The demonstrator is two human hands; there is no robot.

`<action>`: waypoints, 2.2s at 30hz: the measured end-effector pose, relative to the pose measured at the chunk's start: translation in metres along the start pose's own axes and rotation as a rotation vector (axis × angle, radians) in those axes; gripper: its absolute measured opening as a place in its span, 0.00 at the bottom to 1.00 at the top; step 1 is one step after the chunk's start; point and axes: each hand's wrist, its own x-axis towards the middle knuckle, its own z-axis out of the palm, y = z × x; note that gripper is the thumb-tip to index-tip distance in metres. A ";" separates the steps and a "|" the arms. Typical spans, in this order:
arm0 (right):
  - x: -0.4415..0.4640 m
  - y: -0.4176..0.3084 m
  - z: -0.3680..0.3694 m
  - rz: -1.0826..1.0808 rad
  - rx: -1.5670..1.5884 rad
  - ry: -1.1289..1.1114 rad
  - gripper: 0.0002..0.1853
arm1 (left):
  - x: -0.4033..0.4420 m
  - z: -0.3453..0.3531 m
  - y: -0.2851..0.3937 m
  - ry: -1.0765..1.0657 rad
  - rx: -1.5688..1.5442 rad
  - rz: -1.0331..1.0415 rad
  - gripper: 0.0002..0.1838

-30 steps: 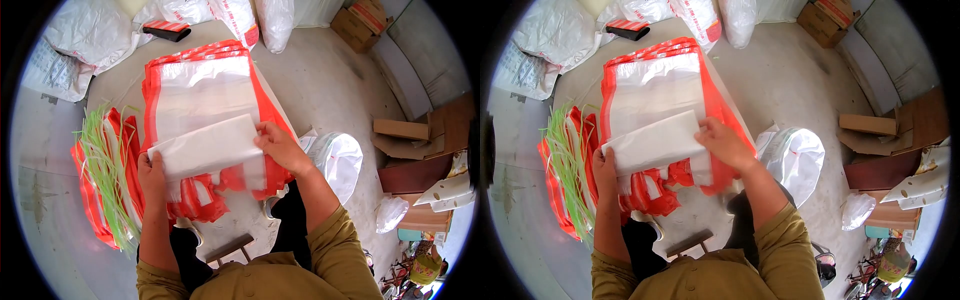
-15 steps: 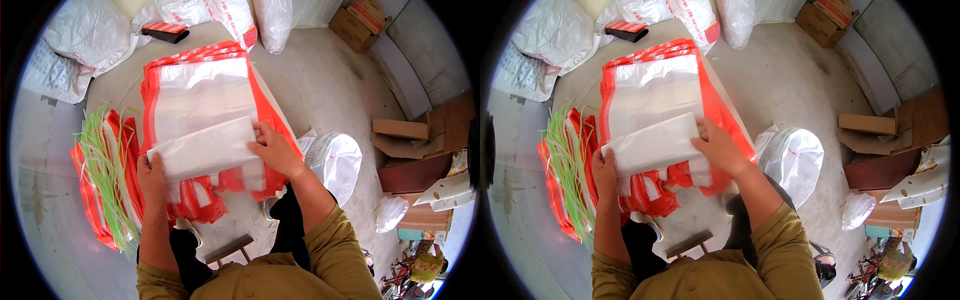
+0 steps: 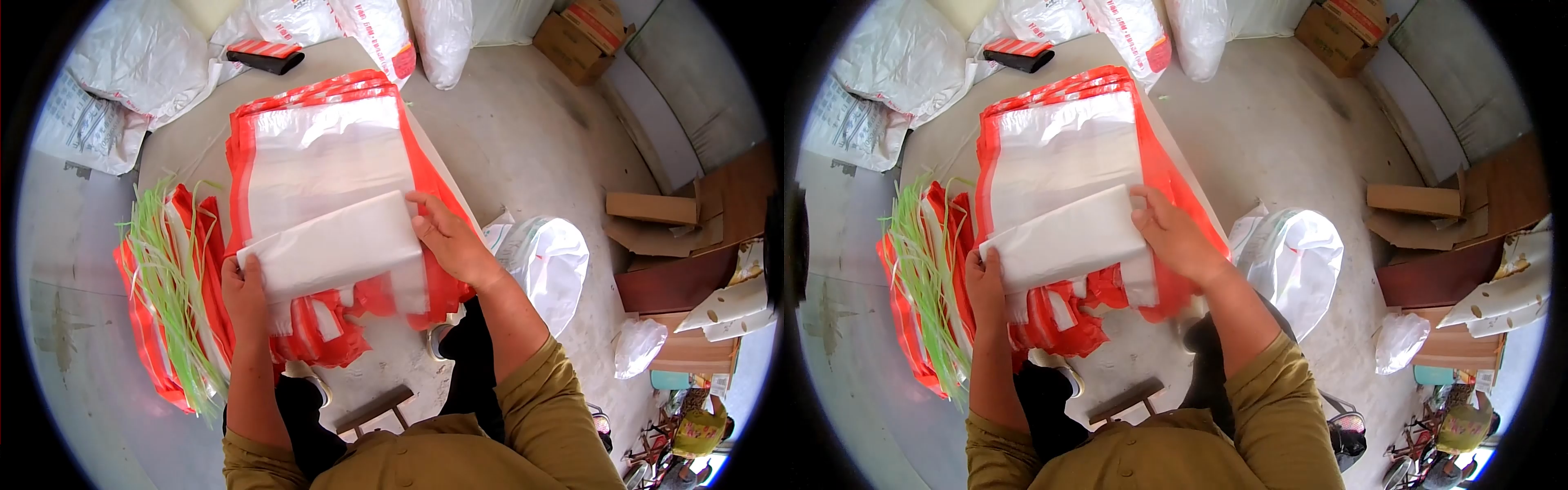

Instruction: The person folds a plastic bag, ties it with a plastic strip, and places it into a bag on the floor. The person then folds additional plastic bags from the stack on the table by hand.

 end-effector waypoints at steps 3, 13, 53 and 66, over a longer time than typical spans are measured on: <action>0.000 -0.012 -0.001 0.108 0.042 -0.087 0.34 | 0.001 0.000 -0.003 -0.003 -0.013 0.007 0.12; -0.001 -0.015 0.010 0.041 -0.304 0.090 0.39 | 0.001 -0.001 -0.001 0.011 0.076 0.006 0.14; 0.010 -0.037 -0.004 -0.231 0.450 -0.615 0.44 | -0.056 0.000 0.088 -0.502 0.791 0.419 0.19; 0.009 -0.043 0.113 0.207 0.750 -0.044 0.42 | -0.060 0.011 0.039 -0.552 -0.492 -0.472 0.36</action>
